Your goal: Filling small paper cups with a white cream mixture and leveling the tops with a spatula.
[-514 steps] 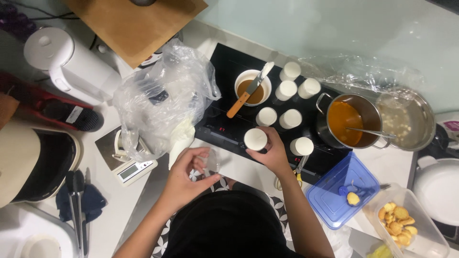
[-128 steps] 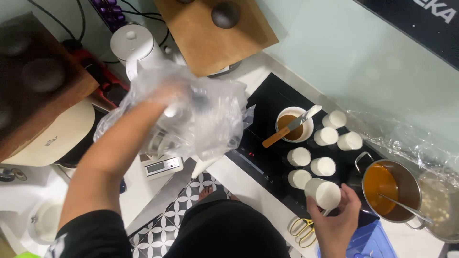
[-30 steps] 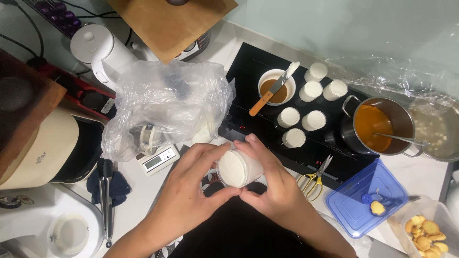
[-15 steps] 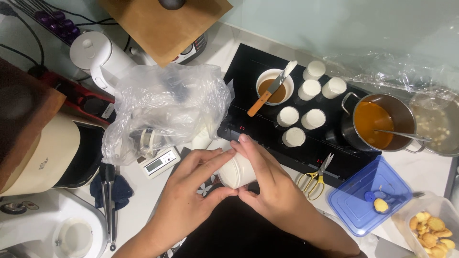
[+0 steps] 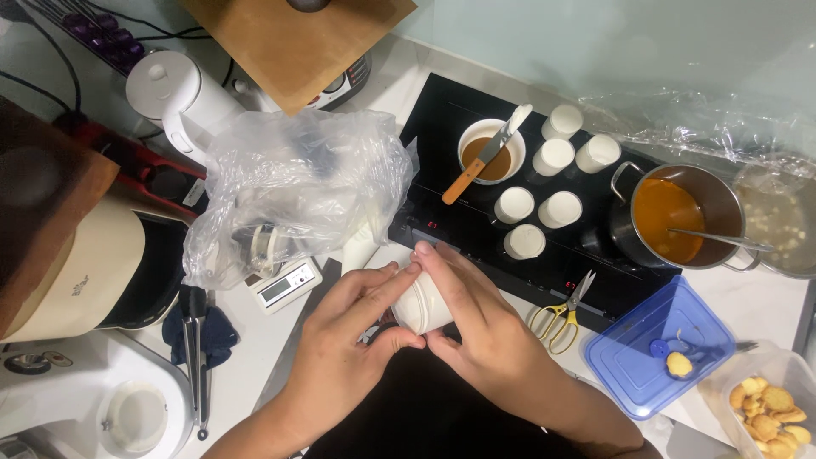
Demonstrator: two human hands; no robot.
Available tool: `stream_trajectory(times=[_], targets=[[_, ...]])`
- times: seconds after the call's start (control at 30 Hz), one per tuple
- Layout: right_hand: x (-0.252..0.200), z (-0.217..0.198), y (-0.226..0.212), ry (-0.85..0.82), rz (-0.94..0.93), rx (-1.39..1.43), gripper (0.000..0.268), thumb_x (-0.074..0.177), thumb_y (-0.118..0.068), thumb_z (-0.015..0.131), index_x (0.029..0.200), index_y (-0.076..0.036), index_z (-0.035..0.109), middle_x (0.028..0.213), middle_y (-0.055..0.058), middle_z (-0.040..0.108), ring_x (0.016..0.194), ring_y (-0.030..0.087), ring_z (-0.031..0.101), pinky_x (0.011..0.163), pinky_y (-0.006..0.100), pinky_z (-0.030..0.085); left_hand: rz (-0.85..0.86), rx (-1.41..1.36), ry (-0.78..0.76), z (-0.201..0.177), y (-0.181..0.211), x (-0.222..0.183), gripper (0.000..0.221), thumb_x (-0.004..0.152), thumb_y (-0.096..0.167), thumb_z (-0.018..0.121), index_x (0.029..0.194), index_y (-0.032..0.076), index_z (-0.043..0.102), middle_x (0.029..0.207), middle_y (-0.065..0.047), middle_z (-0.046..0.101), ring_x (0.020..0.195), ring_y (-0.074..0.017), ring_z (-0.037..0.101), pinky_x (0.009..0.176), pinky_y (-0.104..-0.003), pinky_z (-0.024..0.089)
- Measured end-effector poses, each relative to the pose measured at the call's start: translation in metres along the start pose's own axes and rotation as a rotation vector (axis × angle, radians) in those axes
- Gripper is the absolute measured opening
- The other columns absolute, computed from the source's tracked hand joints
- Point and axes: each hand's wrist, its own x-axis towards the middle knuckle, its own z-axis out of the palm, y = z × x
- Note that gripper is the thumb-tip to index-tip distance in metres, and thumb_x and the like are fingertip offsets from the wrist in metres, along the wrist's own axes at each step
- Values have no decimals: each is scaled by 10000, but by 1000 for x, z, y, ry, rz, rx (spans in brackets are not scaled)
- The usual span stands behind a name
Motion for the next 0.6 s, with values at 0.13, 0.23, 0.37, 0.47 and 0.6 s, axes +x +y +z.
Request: stream_trajectory(times=[0.13, 0.23, 0.37, 0.47, 0.6], targets=[[1, -3, 7, -14, -53, -32, 895, 759, 14, 793, 1537, -10, 351, 1497, 251, 521, 1404, 418, 524, 1114, 427, 493, -9, 4, 0, 2, -4, -2, 679, 745, 183, 865, 1383, 132, 637, 1200, -115, 659, 1088, -252, 705, 810, -299, 610], [4, -5, 14, -66, -22, 33, 912, 773, 8, 799, 1550, -7, 322, 1511, 255, 506, 1402, 390, 534, 1116, 414, 482, -37, -40, 6, 8, -11, -4, 676, 759, 171, 859, 1392, 116, 626, 1215, -126, 643, 1034, -255, 709, 811, -304, 603], [1, 12, 28, -71, 37, 393, 978, 756, 49, 760, 1580, 0, 234, 1524, 222, 514, 1378, 306, 570, 1142, 396, 456, 72, 128, 83, 20, -18, -10, 691, 771, 103, 846, 1413, 86, 593, 1234, -166, 604, 1108, -313, 655, 905, -369, 560], [0, 29, 37, 51, 87, 564, 936, 804, 63, 770, 1587, -12, 261, 1523, 206, 514, 1364, 263, 568, 1130, 369, 487, 118, 214, 107, 24, -17, -11, 724, 777, 48, 823, 1452, 76, 561, 1229, -187, 579, 1138, -332, 623, 947, -397, 536], [1, 40, 46, 179, 189, 549, 877, 783, 92, 758, 1550, -5, 343, 1469, 183, 539, 1348, 253, 574, 1087, 359, 512, 138, 225, 115, 27, -20, -11, 754, 788, 25, 808, 1486, 77, 530, 1199, -183, 564, 1159, -342, 604, 955, -404, 521]])
